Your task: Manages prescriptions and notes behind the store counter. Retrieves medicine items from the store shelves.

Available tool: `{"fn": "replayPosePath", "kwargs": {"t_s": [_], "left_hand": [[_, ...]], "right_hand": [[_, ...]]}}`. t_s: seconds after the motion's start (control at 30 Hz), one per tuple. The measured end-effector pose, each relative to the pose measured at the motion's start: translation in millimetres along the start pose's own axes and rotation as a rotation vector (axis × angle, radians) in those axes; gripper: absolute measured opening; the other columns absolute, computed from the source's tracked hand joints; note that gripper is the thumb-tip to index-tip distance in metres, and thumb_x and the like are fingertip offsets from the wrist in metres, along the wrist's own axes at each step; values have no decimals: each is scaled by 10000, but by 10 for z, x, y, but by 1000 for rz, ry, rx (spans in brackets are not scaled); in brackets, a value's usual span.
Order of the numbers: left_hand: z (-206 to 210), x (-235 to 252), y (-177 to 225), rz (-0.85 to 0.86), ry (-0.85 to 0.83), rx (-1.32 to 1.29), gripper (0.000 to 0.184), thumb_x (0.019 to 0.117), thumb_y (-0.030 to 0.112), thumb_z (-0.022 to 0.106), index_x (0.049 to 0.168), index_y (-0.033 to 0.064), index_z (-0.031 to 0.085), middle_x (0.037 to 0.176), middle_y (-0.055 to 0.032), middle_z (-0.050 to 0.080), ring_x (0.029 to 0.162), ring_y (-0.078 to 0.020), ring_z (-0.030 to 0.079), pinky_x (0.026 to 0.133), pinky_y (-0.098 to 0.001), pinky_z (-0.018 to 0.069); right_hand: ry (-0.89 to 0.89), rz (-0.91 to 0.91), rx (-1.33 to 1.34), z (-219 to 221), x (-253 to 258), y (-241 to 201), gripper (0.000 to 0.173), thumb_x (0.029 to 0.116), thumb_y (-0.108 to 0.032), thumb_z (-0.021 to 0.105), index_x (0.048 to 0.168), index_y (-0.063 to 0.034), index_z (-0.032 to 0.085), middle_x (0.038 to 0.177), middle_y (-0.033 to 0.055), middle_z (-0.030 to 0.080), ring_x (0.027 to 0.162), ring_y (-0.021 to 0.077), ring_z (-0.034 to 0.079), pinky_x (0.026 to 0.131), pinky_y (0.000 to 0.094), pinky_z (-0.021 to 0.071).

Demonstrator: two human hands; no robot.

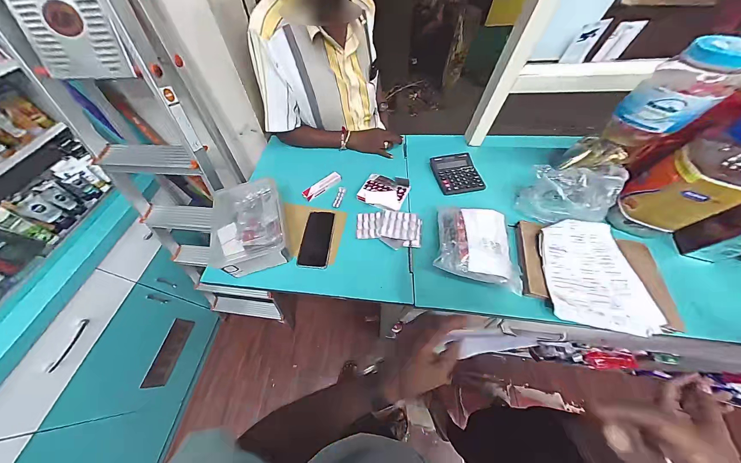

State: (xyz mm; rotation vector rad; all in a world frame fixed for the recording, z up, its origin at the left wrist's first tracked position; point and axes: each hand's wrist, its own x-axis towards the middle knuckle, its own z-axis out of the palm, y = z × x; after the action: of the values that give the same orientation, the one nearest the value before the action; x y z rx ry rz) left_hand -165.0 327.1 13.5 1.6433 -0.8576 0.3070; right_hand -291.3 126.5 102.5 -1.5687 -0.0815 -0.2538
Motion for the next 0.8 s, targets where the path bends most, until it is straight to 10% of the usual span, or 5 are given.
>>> {"fn": "replayPosePath", "kwargs": {"t_s": [0.2,0.33,0.5,0.63,0.8], "left_hand": [[-1650,-1412,-498,-11,-204,559,191,964,114,599,1036,137,774,1005,-24,771,937,-160,727,858,-331,595],[-2295,-2087,-815,-309,-314,709,171,937,88,643,1010,100,796,981,-71,784,873,-251,756,784,-434,620],[-3029,-2490,-943,-791,-295,770,225,940,29,593,1051,44,787,1002,-154,773,909,-355,752,807,-542,600],[-3520,-2560,-1055,-1095,-311,636,265,998,84,563,1181,28,746,1159,-185,735,1104,-365,700,984,-551,534],[-4621,-2420,-908,-816,311,150,128,920,125,685,991,155,787,1018,45,762,955,-58,710,885,-276,598]], "right_hand": [[-260,-96,-678,1477,2266,838,347,1074,-147,461,1351,-66,653,1271,103,703,1090,191,694,961,412,547],[-448,136,-1103,2398,3379,1587,448,1052,-146,443,1491,-140,535,1580,126,453,1160,397,651,906,616,525],[-378,320,-1279,2902,3842,1919,486,993,-241,621,1414,-27,507,1129,312,659,996,518,661,764,690,518],[-343,374,-1298,3115,4251,2018,455,993,-208,566,1420,-53,542,1269,331,611,1087,549,629,798,736,490],[-121,39,-792,3234,3730,1461,305,1069,-186,516,1314,-43,628,1004,173,721,794,294,674,711,485,545]]}}
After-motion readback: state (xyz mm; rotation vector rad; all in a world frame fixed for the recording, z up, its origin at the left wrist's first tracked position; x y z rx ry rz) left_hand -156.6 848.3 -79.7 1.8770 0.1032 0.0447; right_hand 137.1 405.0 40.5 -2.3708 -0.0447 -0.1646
